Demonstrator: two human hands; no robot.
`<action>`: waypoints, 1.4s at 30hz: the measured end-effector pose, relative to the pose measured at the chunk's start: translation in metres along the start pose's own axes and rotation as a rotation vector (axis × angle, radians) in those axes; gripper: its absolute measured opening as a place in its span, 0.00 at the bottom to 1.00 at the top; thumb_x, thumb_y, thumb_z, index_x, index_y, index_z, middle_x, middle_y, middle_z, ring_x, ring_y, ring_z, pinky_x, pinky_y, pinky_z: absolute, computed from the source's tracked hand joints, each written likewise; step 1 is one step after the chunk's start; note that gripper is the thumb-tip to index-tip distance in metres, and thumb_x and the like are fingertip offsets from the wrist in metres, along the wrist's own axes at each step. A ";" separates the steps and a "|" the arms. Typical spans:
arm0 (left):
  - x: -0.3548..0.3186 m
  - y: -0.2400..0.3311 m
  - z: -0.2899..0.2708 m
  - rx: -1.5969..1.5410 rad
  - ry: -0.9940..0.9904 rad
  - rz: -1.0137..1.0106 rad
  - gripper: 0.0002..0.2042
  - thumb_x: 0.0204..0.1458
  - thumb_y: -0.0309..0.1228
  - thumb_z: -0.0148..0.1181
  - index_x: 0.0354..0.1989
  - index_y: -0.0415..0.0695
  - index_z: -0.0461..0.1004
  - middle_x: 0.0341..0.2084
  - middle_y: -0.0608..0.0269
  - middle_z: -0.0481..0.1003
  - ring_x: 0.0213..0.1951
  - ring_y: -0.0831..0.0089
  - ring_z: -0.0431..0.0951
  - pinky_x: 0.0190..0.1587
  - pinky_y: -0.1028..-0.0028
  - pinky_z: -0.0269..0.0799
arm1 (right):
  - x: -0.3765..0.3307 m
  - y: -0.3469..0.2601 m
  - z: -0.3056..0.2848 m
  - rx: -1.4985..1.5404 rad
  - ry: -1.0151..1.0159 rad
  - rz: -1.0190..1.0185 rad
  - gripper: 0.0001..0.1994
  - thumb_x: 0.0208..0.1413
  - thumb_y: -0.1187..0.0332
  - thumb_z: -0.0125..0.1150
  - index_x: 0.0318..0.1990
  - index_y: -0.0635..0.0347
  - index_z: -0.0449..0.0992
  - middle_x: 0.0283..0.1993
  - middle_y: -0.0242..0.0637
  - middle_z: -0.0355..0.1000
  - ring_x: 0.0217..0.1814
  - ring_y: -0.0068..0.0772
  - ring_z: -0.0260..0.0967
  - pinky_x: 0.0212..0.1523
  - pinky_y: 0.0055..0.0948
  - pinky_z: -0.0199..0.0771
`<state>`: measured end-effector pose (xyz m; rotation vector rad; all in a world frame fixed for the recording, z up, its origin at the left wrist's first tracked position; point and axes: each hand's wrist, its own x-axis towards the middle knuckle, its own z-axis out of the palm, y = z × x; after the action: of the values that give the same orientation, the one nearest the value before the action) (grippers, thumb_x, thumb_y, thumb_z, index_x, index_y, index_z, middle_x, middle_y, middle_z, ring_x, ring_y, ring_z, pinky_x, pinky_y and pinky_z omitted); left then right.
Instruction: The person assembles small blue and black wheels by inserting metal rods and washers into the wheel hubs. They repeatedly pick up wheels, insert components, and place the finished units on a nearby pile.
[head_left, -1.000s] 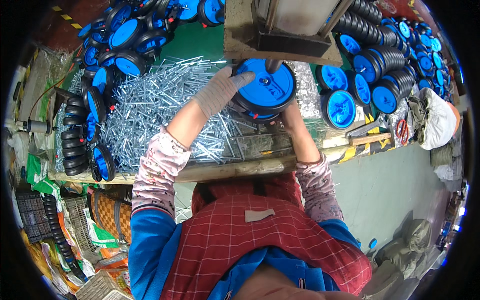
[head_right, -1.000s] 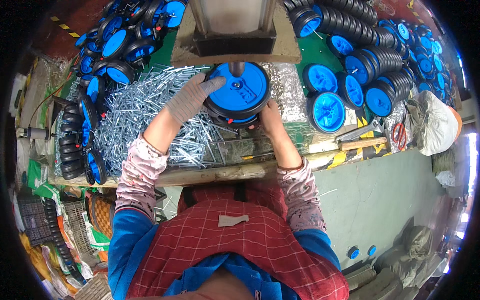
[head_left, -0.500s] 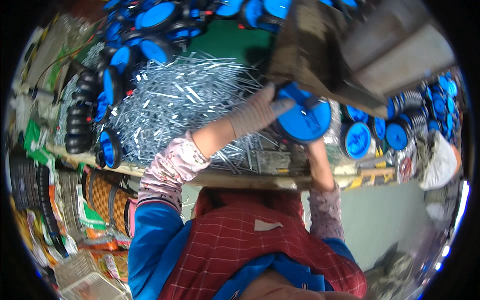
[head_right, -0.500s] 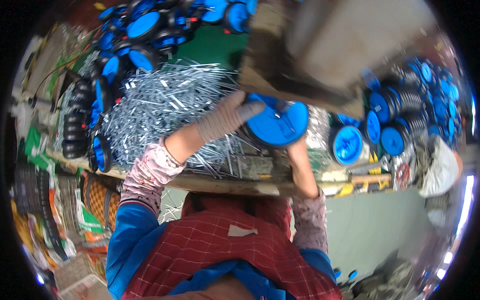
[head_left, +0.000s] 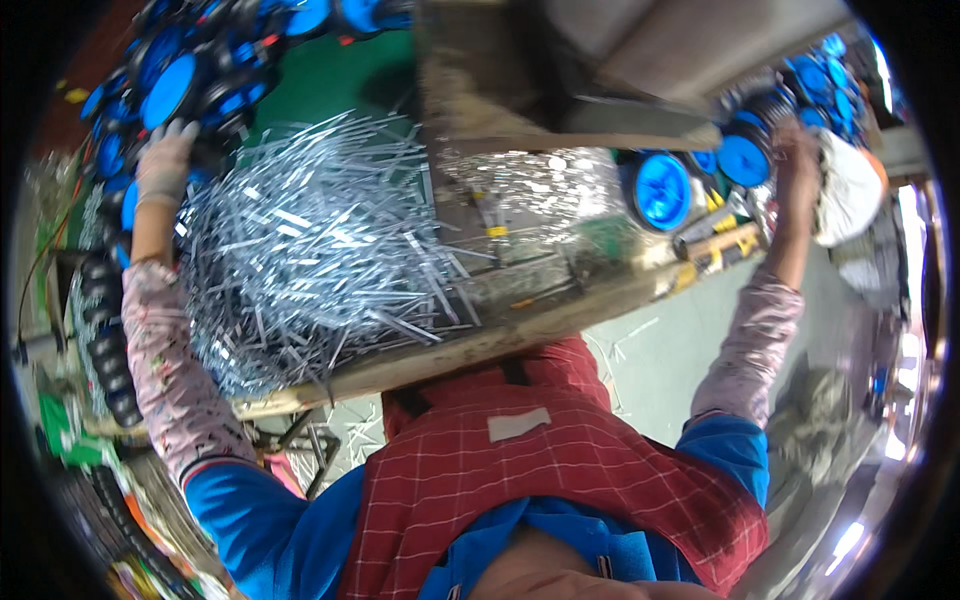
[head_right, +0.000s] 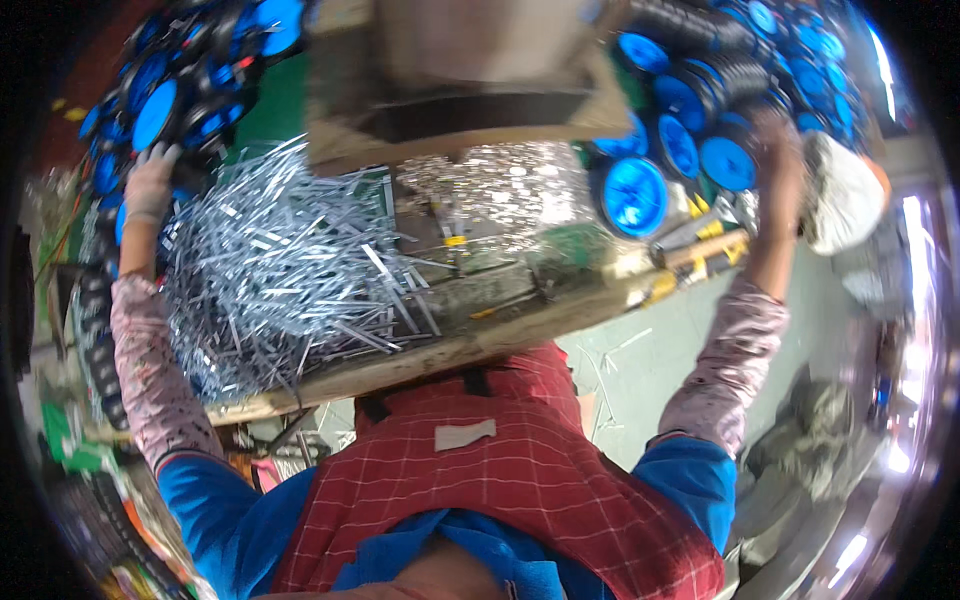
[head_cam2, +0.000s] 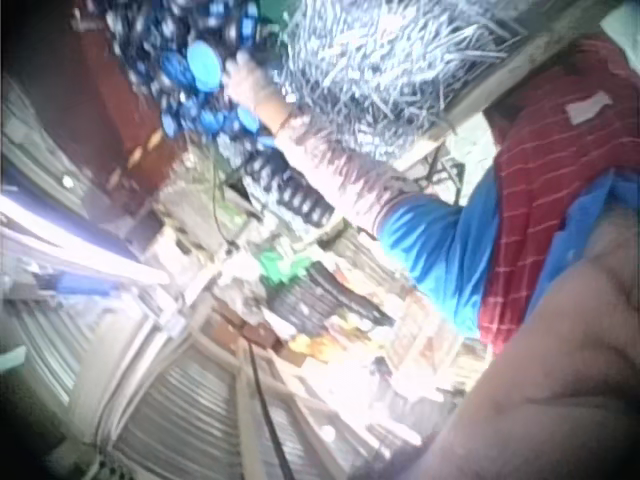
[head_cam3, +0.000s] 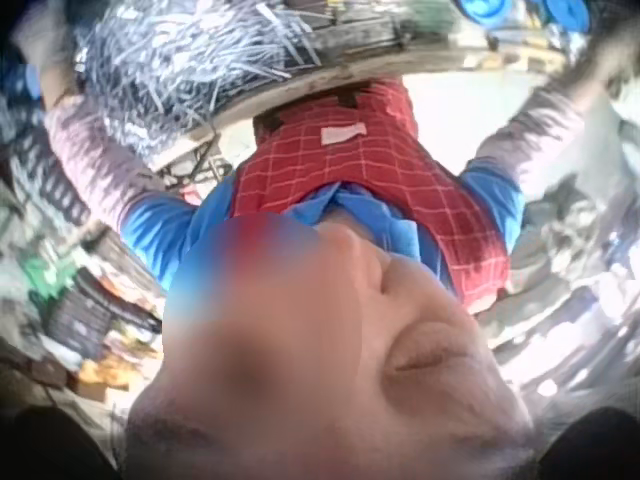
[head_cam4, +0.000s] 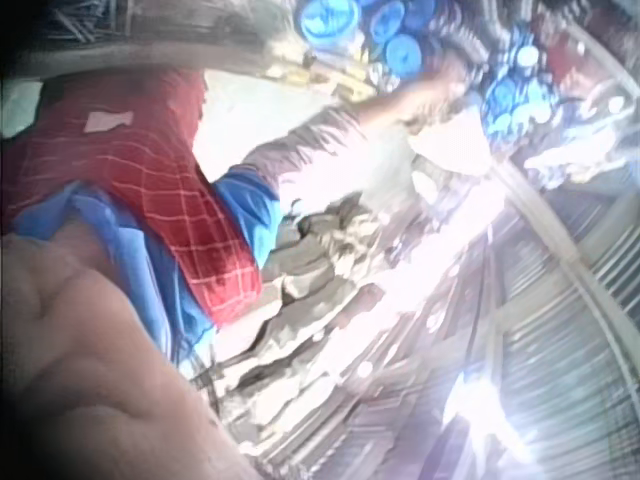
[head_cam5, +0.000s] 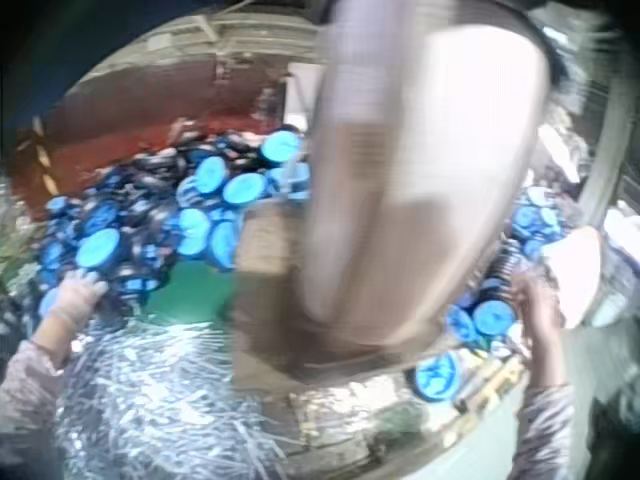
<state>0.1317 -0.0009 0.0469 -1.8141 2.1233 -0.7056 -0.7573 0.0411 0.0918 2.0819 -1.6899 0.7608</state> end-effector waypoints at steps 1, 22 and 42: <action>0.006 -0.001 0.008 -0.012 0.023 0.021 0.25 0.45 0.22 0.59 0.55 0.54 0.69 0.51 0.61 0.70 0.54 0.57 0.69 0.51 0.55 0.69 | -0.021 -0.017 0.019 0.796 -0.138 0.439 0.12 0.61 0.69 0.53 0.50 0.58 0.76 0.47 0.40 0.74 0.47 0.31 0.71 0.49 0.31 0.71; -0.167 0.313 -0.209 -1.577 -0.298 0.475 0.23 0.35 0.37 0.77 0.38 0.42 0.75 0.36 0.55 0.77 0.37 0.60 0.79 0.39 0.67 0.75 | -0.122 -0.301 0.040 1.001 -0.479 0.465 0.13 0.53 0.71 0.63 0.44 0.65 0.71 0.24 0.23 0.70 0.25 0.11 0.60 0.27 0.16 0.60; -0.178 0.305 -0.165 -1.979 -0.113 0.403 0.18 0.41 0.36 0.75 0.37 0.39 0.78 0.29 0.58 0.77 0.30 0.64 0.79 0.36 0.70 0.74 | -0.111 -0.334 0.063 0.930 -0.465 0.450 0.13 0.49 0.71 0.68 0.42 0.60 0.72 0.20 0.31 0.70 0.22 0.14 0.65 0.25 0.21 0.66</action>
<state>-0.1760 0.2360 0.0088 -1.3785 2.8993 2.2253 -0.4373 0.1670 -0.0046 2.6288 -2.4238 1.5242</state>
